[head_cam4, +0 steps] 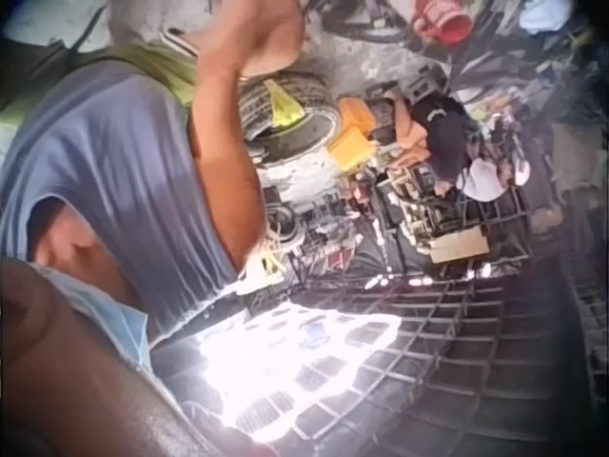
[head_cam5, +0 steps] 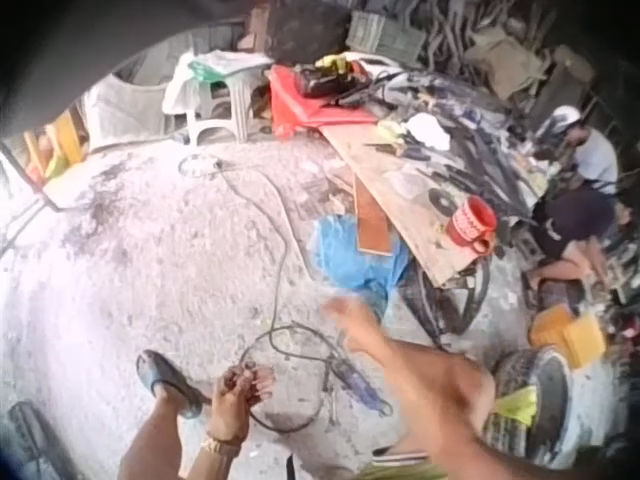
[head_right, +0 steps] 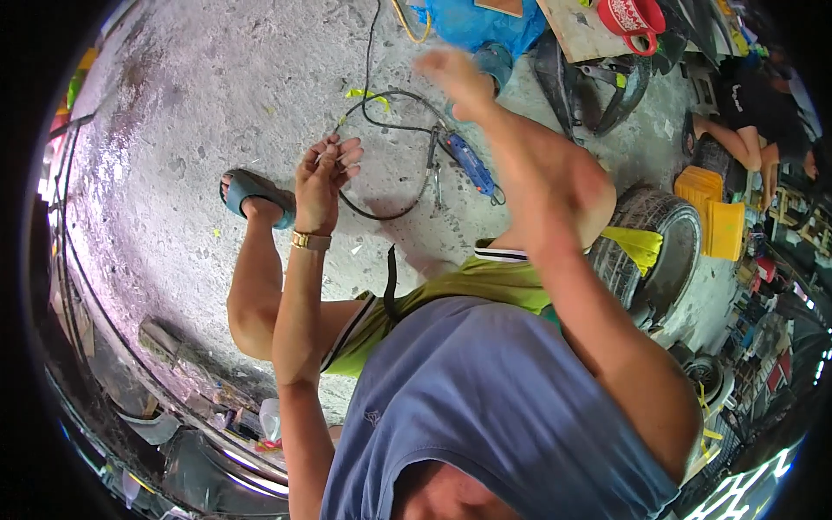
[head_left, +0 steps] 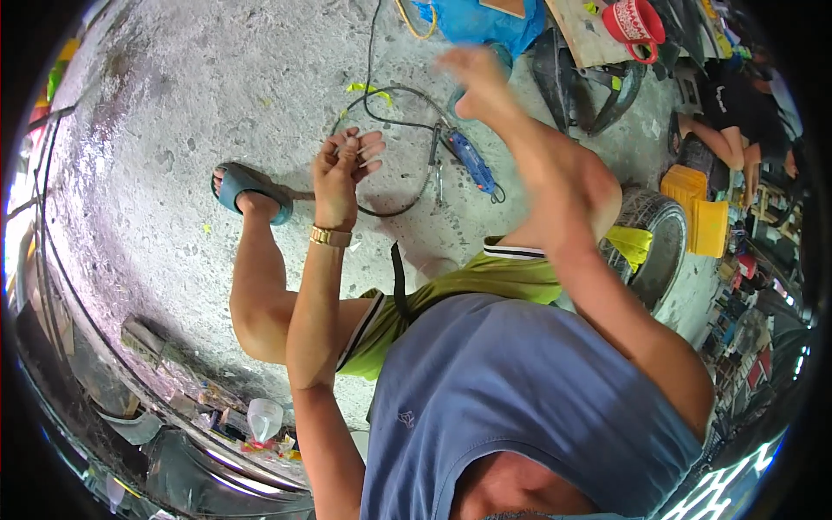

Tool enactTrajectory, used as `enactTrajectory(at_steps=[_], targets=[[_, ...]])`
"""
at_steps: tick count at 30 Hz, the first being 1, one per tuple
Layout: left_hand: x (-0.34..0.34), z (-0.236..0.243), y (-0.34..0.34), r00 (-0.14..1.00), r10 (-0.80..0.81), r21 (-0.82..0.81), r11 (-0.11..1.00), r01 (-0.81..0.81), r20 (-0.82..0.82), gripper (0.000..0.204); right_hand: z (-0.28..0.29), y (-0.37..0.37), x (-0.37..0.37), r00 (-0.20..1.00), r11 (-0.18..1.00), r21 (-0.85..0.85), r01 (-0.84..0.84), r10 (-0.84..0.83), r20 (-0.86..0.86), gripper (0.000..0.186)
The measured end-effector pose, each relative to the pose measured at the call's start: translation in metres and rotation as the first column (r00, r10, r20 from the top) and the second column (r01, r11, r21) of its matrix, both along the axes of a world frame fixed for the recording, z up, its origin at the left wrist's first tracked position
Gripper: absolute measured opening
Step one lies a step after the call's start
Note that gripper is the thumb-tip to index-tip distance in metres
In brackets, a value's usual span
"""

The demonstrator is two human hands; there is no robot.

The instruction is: The recorder uses a small rotary tool to sand and modify a small automotive component while sitting in an auto body shop.

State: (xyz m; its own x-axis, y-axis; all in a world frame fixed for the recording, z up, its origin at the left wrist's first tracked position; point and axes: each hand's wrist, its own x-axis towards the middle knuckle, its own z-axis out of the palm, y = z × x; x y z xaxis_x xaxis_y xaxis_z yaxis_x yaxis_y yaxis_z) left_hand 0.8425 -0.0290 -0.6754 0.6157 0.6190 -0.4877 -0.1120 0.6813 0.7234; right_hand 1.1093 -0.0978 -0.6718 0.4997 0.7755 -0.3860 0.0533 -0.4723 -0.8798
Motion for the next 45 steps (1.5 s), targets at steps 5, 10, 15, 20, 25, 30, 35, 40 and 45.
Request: enactTrajectory(at_steps=[5,10,15,20,25,30,35,40,45], targets=[[-0.002,-0.008,-0.009,0.992,-0.085,0.033,0.995,0.089,-0.097,0.022,-0.115,-0.055,-0.094,0.633,0.983,-0.157,0.091,-0.179,-0.754,0.036],[-0.002,-0.011,-0.014,0.987,-0.127,-0.007,0.992,0.127,-0.099,0.022,-0.211,-0.089,-0.097,0.845,0.933,-0.221,0.283,-0.351,-0.404,0.022],[0.001,-0.002,-0.015,0.968,-0.168,0.049,0.982,0.18,-0.185,0.019,-0.28,-0.157,-0.085,0.951,0.807,-0.518,0.284,-0.167,0.26,0.016],[-0.015,-0.001,-0.014,0.946,-0.186,0.094,0.972,0.217,-0.264,0.015,-0.275,-0.128,-0.111,0.938,0.72,-0.619,0.315,-0.135,0.32,0.021],[-0.004,-0.01,-0.019,0.956,-0.172,0.126,0.97,0.206,-0.236,0.015,-0.284,-0.103,-0.091,0.906,0.657,-0.646,0.388,-0.143,0.398,0.038],[-0.001,-0.016,-0.014,0.963,-0.166,0.179,0.962,0.205,-0.211,0.013,-0.259,-0.09,-0.095,0.903,0.771,-0.561,0.3,-0.039,0.428,0.036],[-0.008,-0.039,-0.009,0.979,-0.131,0.213,0.963,0.162,-0.153,0.01,-0.144,-0.044,-0.116,0.956,0.946,-0.317,0.061,0.035,0.29,0.025],[0.004,-0.045,-0.009,0.993,-0.113,0.304,0.945,0.121,-0.045,0.011,-0.057,-0.015,-0.147,0.976,0.998,-0.027,-0.059,0.064,0.207,0.025],[-0.001,-0.025,0.002,0.994,-0.109,0.34,0.936,0.094,0.025,0.014,-0.01,-0.01,-0.149,0.978,0.98,0.054,-0.193,0.187,0.091,0.022]])
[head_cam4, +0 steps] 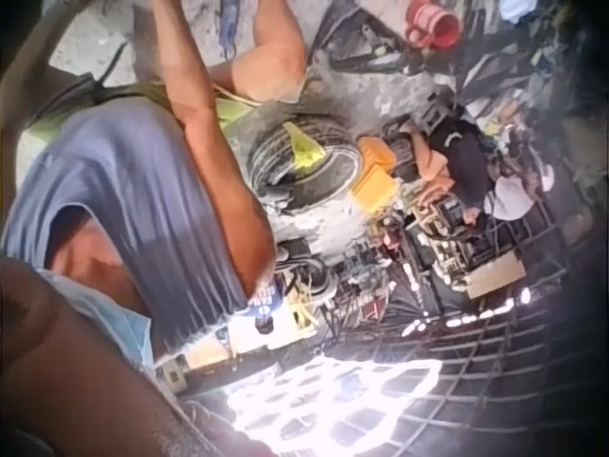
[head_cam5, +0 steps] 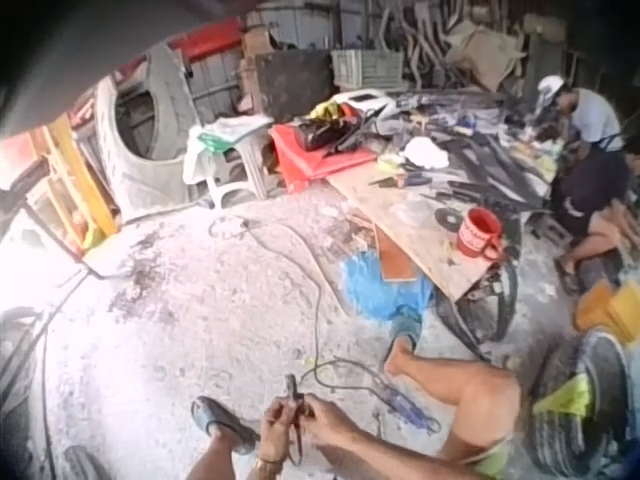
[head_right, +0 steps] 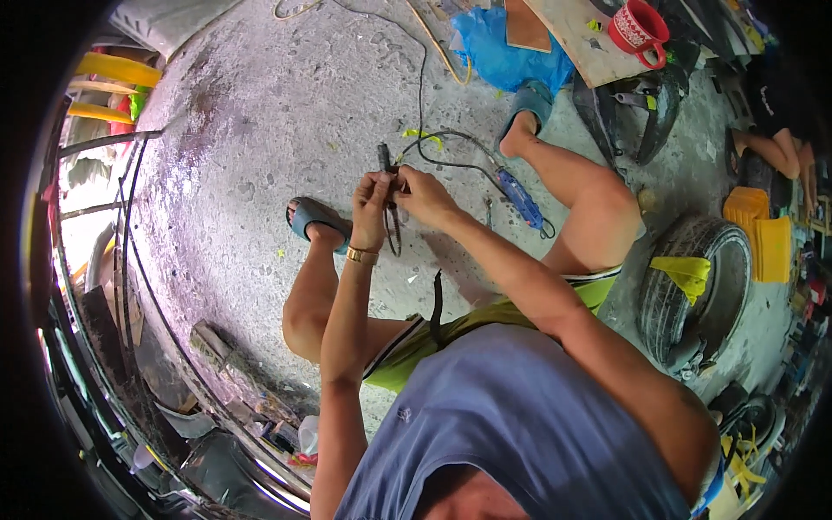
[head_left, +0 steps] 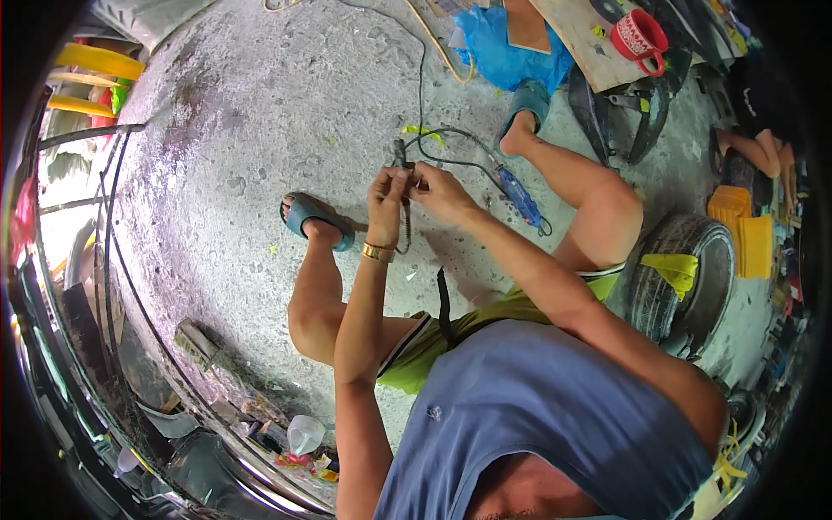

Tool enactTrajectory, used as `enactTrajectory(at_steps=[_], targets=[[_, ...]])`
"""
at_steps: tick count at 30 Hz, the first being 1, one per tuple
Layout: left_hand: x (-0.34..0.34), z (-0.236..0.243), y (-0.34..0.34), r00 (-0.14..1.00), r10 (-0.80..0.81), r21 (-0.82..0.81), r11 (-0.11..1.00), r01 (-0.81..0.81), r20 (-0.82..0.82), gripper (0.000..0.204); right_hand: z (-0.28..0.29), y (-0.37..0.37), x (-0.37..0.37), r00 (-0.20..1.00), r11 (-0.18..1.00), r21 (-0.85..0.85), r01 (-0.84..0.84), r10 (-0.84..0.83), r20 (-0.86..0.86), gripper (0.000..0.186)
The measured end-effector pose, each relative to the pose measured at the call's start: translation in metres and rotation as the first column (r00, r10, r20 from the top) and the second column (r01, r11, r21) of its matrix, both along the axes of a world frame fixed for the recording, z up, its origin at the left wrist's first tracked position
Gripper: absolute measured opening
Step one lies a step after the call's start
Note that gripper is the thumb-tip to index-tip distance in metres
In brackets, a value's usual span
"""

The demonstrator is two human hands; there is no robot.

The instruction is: The recorder uses a small rotary tool to sand and modify a small automotive component while sitting in an auto body shop.

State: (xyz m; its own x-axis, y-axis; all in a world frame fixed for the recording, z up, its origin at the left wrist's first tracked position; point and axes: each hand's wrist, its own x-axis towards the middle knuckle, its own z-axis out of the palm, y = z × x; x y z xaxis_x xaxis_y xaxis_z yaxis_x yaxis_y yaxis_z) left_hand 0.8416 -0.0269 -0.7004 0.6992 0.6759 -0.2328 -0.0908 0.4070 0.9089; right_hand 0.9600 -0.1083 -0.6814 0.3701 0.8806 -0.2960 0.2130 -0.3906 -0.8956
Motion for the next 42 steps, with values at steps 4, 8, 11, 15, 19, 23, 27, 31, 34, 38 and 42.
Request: enactTrajectory(at_steps=[4,8,11,15,19,23,27,31,34,38,42], targets=[[-0.011,0.026,0.008,0.996,0.077,-0.065,0.995,-0.08,-0.043,0.017,0.007,-0.023,0.029,0.78,0.998,0.021,0.062,-0.035,-0.625,0.031],[-0.018,0.041,0.011,0.999,-0.016,0.017,1.0,0.017,-0.035,0.016,0.039,-0.036,0.038,0.591,0.986,0.114,0.12,0.021,-0.807,0.028],[-0.012,0.054,0.01,0.997,-0.078,0.026,0.997,0.079,-0.017,0.015,0.037,-0.043,0.042,0.532,0.972,0.11,0.209,-0.019,-0.846,0.027],[-0.014,0.063,0.01,0.984,-0.174,0.082,0.981,0.176,-0.028,0.016,0.014,-0.055,0.041,0.529,0.987,0.015,0.162,-0.074,-0.846,0.02],[-0.023,0.06,0.011,0.971,-0.233,0.103,0.966,0.238,-0.058,0.018,0.026,-0.053,0.046,0.627,0.984,-0.004,0.179,-0.117,-0.77,0.017],[-0.025,0.062,0.01,0.961,-0.263,0.106,0.957,0.271,-0.084,0.017,0.049,-0.034,0.061,0.758,0.97,0.038,0.239,-0.162,-0.632,0.014],[-0.026,0.063,0.011,0.958,-0.275,0.097,0.954,0.282,-0.087,0.017,0.055,-0.013,0.059,0.819,0.967,0.126,0.219,-0.112,-0.563,0.012],[-0.022,0.065,0.011,0.957,-0.276,0.088,0.955,0.284,-0.092,0.017,0.054,-0.003,0.052,0.829,0.944,0.208,0.257,-0.104,-0.549,0.009],[-0.024,0.063,0.011,0.959,-0.271,0.066,0.959,0.277,-0.076,0.015,0.053,0.0,0.048,0.791,0.934,0.222,0.279,-0.093,-0.605,0.01],[-0.025,0.063,0.009,0.958,-0.278,0.065,0.957,0.282,-0.074,0.014,0.051,-0.003,0.05,0.822,0.957,0.193,0.217,-0.073,-0.564,0.008],[-0.026,0.059,0.007,0.951,-0.295,0.071,0.951,0.302,-0.095,0.015,0.053,-0.004,0.053,0.872,0.972,0.192,0.134,-0.024,-0.489,0.008]])
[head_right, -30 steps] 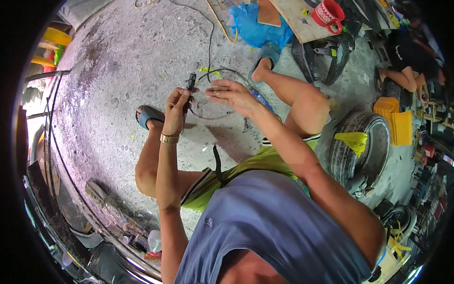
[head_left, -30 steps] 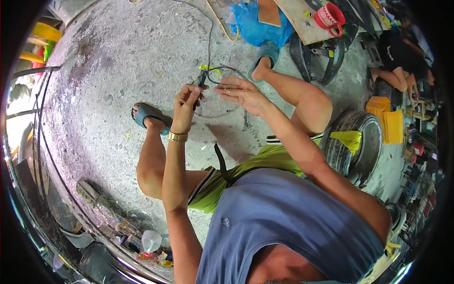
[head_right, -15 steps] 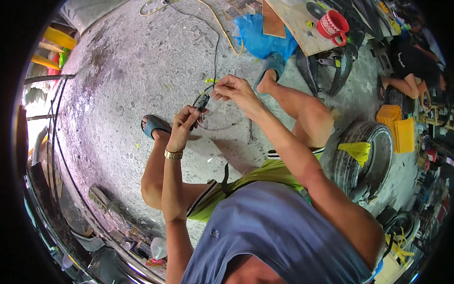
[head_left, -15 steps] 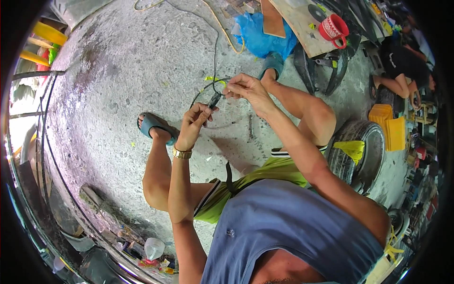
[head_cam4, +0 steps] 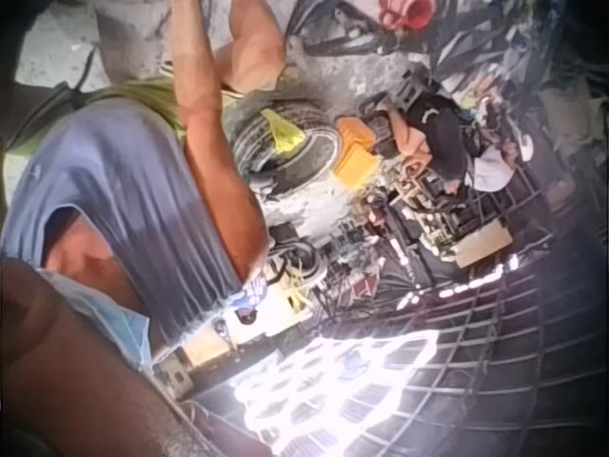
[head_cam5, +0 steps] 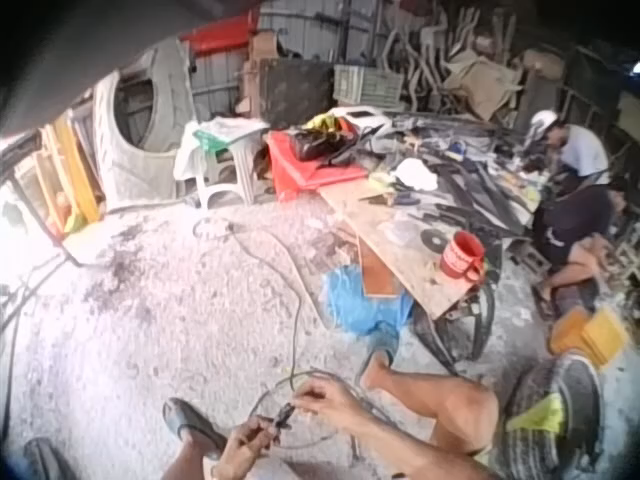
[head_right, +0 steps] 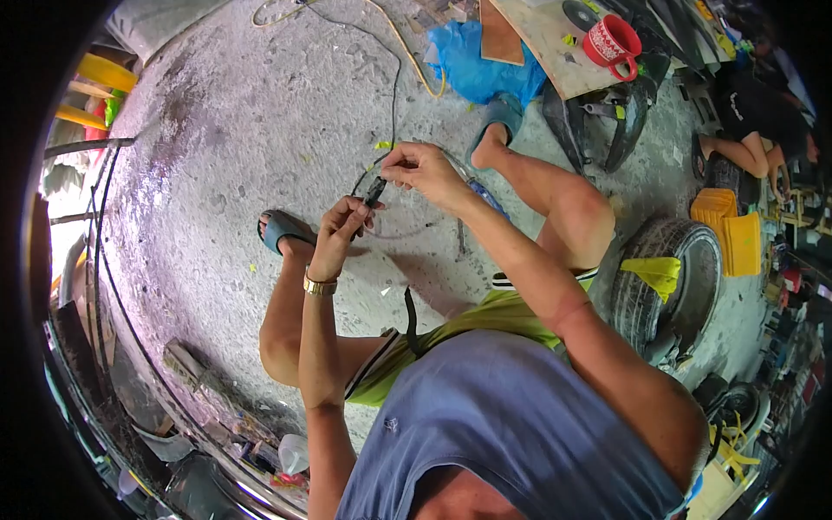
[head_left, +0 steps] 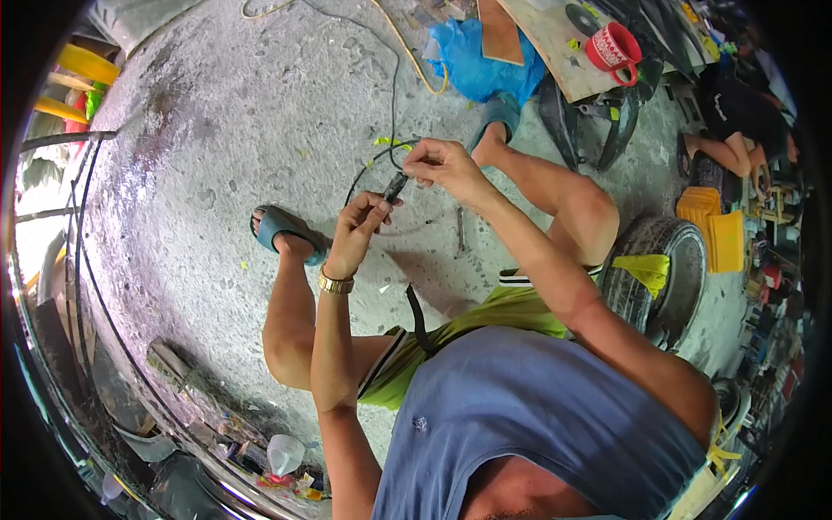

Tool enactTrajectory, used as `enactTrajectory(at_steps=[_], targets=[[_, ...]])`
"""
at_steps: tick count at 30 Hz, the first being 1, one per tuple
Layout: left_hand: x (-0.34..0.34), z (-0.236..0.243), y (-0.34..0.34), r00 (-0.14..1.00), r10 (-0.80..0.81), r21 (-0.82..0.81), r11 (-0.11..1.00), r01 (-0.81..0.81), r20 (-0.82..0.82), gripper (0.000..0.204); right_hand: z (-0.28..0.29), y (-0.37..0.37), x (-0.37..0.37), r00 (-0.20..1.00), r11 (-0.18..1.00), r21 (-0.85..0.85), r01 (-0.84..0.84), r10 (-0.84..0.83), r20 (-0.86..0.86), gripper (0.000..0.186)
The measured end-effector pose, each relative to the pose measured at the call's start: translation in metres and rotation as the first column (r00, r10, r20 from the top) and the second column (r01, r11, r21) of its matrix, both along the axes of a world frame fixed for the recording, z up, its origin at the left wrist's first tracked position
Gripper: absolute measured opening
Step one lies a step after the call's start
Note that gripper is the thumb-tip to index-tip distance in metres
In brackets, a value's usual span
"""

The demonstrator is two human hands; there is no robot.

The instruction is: The recorder uses a small rotary tool to sand and modify a small automotive component while sitting in an auto body shop.

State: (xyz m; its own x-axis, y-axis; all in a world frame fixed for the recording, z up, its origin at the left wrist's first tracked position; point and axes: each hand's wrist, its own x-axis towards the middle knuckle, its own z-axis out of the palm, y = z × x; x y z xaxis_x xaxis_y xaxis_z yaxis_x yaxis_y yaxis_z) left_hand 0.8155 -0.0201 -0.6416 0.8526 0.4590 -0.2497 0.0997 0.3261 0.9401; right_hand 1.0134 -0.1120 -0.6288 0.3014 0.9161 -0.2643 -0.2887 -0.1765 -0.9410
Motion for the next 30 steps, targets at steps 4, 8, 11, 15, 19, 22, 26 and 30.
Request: enactTrajectory(at_steps=[4,8,11,15,19,22,26,30], targets=[[-0.001,-0.004,0.003,1.0,0.009,0.02,1.0,-0.009,-0.003,0.015,-0.01,0.006,0.011,0.942,0.99,-0.045,-0.136,0.143,0.304,0.012],[-0.019,-0.001,0.009,0.995,0.098,0.04,0.994,-0.097,-0.029,0.017,-0.028,0.014,0.012,0.994,0.991,-0.085,0.101,-0.097,0.047,0.016],[-0.008,-0.008,0.005,0.988,0.156,0.009,0.988,-0.156,-0.011,0.018,-0.159,-0.008,0.032,0.908,0.945,-0.284,0.162,-0.03,0.418,0.014],[-0.001,-0.017,0.001,0.974,0.224,-0.043,0.973,-0.226,-0.044,0.016,-0.265,-0.052,0.002,0.618,0.75,-0.661,-0.025,0.531,0.579,0.02],[-0.018,-0.01,0.001,0.944,0.318,-0.104,0.94,-0.326,-0.087,0.008,-0.311,-0.066,-0.051,0.407,0.682,-0.711,-0.172,0.707,0.579,0.02],[0.009,-0.027,-0.003,0.947,0.317,-0.23,0.92,-0.319,-0.046,0.007,-0.355,-0.088,-0.021,0.471,0.709,-0.705,-0.004,0.623,0.624,0.021],[-0.009,-0.026,0.001,0.947,0.311,-0.184,0.929,-0.32,-0.074,0.007,-0.314,-0.063,-0.056,0.414,0.681,-0.721,-0.126,0.697,0.586,0.014],[0.011,-0.024,0.001,0.942,0.33,-0.179,0.924,-0.337,-0.069,0.006,-0.265,-0.034,-0.028,0.991,0.792,-0.603,-0.098,0.136,0.017,0.008]])
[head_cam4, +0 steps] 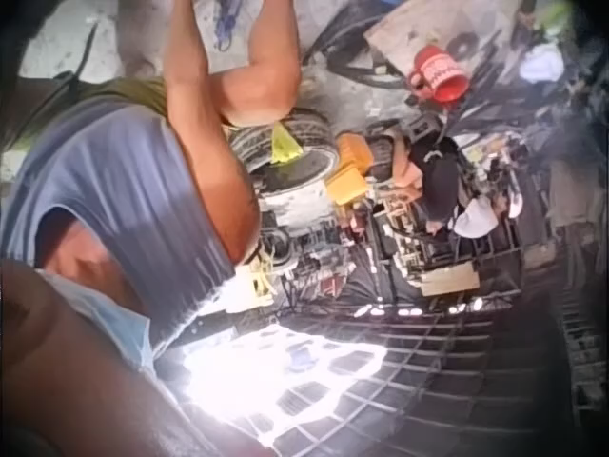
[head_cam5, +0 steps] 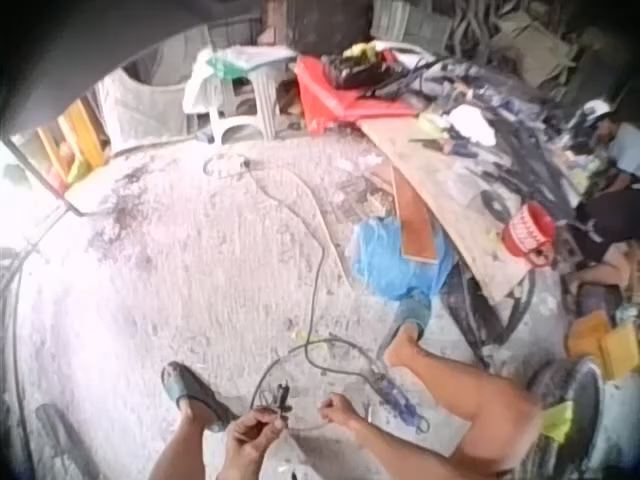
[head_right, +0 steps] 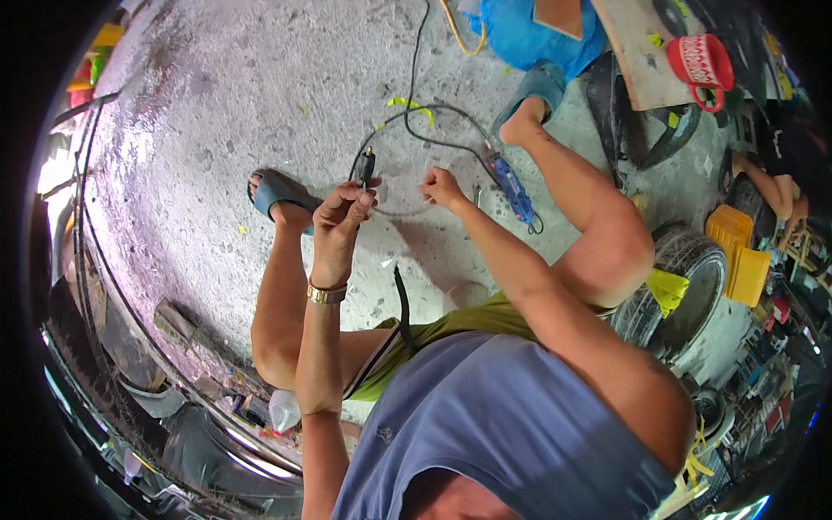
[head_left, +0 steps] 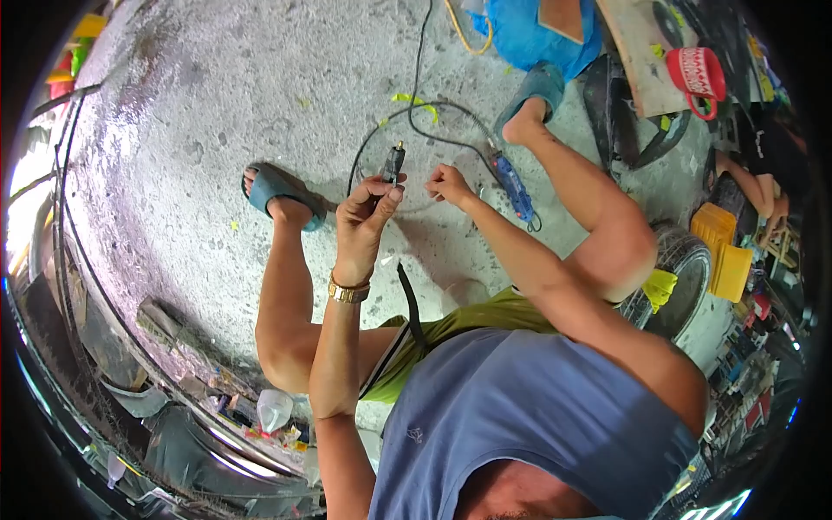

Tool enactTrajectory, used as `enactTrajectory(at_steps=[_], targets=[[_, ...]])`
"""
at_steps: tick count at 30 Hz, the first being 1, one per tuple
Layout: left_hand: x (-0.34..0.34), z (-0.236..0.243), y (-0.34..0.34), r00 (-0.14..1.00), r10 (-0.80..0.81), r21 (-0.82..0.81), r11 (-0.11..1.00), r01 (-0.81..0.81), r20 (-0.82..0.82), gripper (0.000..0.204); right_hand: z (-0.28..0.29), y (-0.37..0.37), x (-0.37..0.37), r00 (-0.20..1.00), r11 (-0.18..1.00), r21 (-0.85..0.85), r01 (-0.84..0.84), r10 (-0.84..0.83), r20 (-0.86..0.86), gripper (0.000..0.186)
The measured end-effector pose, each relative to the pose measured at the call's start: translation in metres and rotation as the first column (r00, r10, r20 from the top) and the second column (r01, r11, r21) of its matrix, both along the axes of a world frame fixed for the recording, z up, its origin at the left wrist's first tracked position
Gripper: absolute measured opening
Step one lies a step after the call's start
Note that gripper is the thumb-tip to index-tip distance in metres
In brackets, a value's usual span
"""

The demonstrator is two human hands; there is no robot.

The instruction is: The recorder uses a small rotary tool to sand and modify a small automotive component while sitting in an auto body shop.

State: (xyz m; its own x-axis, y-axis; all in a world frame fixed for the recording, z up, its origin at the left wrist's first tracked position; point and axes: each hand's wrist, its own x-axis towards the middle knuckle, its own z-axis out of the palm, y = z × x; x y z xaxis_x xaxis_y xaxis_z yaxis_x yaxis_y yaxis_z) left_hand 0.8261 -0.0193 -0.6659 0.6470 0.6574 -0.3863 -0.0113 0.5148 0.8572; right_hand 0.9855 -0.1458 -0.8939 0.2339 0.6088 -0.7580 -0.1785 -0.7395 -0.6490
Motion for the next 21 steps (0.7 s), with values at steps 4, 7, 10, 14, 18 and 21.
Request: enactTrajectory(at_steps=[4,7,10,14,18,21], targets=[[0.0,0.009,0.005,0.998,0.063,0.091,0.994,-0.062,-0.01,0.005,0.127,0.035,0.002,0.967,0.918,0.313,0.244,-0.205,-0.154,0.007],[0.011,0.022,0.01,0.996,0.087,0.112,0.99,-0.087,0.006,0.01,0.211,0.042,0.018,0.947,0.838,0.457,0.297,-0.199,-0.252,0.013],[0.023,0.037,0.019,0.997,0.063,0.137,0.988,-0.068,0.043,0.012,0.26,0.046,0.035,0.98,0.841,0.531,0.107,0.0,-0.198,0.018],[0.024,0.055,0.037,1.0,0.002,0.166,0.986,0.004,-0.031,0.014,0.297,0.07,0.047,0.969,0.822,0.564,0.075,0.075,-0.237,0.019],[0.03,0.061,0.049,0.997,0.071,0.234,0.969,-0.071,0.011,0.016,0.315,0.081,0.049,0.963,0.783,0.622,-0.024,0.186,-0.197,0.02],[0.049,0.062,0.045,0.99,0.132,0.362,0.922,-0.14,0.047,0.014,0.3,0.084,0.062,0.958,0.794,0.608,-0.004,0.177,-0.225,0.019]])
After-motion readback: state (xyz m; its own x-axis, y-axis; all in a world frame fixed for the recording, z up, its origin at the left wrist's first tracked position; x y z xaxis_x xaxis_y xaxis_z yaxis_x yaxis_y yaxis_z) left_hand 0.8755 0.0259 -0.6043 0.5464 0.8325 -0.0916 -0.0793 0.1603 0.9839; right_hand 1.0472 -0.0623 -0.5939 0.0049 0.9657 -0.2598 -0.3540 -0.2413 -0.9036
